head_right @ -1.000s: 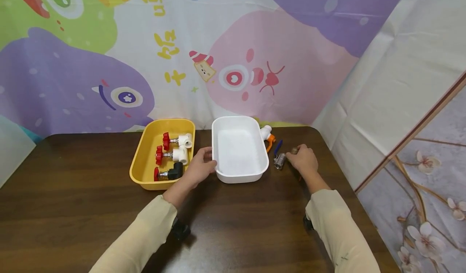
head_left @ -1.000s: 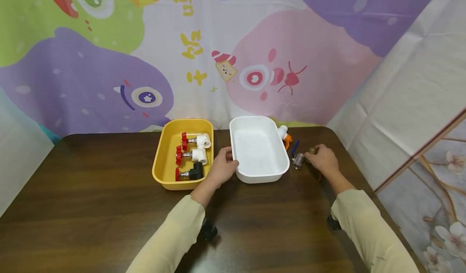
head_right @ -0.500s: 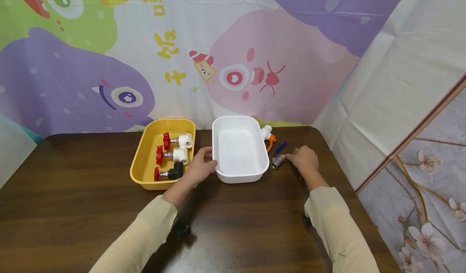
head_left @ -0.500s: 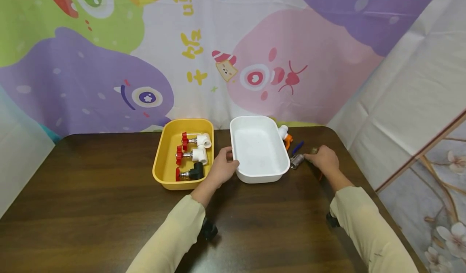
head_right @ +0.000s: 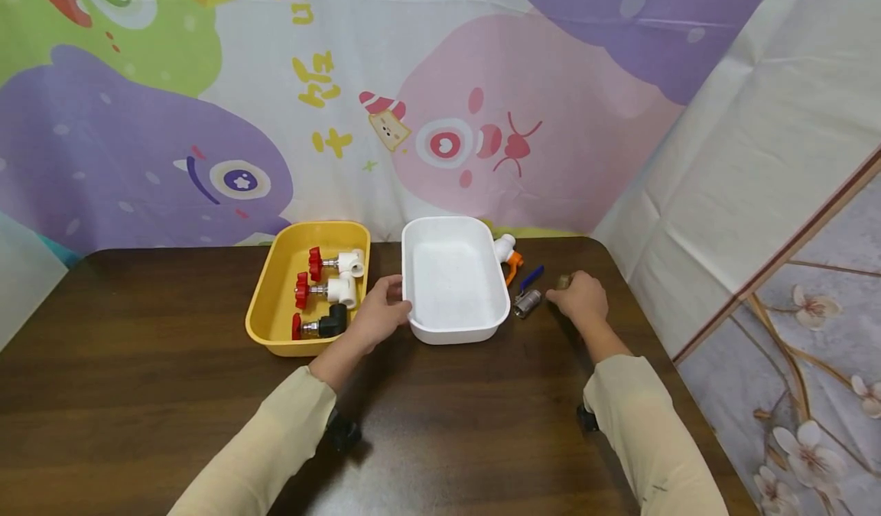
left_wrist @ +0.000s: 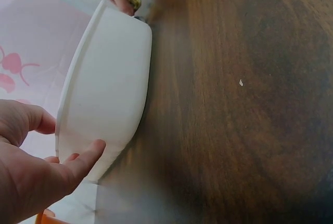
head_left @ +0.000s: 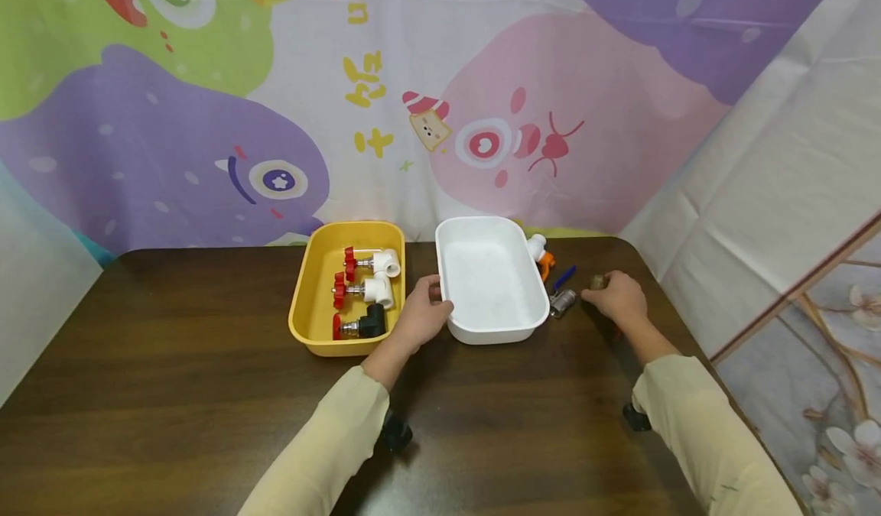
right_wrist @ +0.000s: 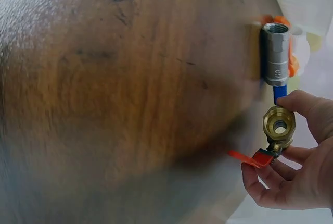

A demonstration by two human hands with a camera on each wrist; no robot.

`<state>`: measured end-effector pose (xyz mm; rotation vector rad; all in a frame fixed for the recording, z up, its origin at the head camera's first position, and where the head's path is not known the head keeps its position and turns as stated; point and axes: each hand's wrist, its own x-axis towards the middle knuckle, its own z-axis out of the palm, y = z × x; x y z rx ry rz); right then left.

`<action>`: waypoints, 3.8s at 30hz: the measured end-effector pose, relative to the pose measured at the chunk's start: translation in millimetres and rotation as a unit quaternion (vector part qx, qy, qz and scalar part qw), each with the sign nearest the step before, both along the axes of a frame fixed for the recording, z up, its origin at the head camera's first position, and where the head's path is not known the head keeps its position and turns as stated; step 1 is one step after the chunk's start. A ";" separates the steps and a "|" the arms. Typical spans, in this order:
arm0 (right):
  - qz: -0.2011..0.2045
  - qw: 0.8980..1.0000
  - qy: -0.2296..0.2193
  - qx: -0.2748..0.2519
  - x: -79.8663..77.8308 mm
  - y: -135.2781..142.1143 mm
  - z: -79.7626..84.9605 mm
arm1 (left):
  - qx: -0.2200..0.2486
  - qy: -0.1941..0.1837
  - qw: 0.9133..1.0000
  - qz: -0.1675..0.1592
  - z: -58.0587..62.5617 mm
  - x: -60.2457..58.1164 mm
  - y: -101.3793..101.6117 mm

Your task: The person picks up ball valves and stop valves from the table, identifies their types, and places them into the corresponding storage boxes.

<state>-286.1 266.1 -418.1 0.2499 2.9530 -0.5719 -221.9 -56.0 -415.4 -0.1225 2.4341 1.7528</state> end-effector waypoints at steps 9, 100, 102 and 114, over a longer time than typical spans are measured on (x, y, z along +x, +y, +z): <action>0.014 0.999 0.029 -0.005 2.5 0.7 12.2 | 0.001 -0.002 1.000 0.000 -0.7 -0.5 0.2; 0.116 0.987 0.073 -0.088 -21.4 -138.4 64.9 | -0.004 -0.002 1.000 0.004 -2.3 -1.2 0.4; 0.116 0.986 0.069 -0.093 -21.8 -140.3 63.5 | -0.007 -0.002 1.000 0.005 -2.8 -1.4 0.4; 0.120 0.984 0.080 -0.108 -24.5 -155.0 53.6 | -0.010 -0.006 1.000 0.003 0.3 0.4 -0.4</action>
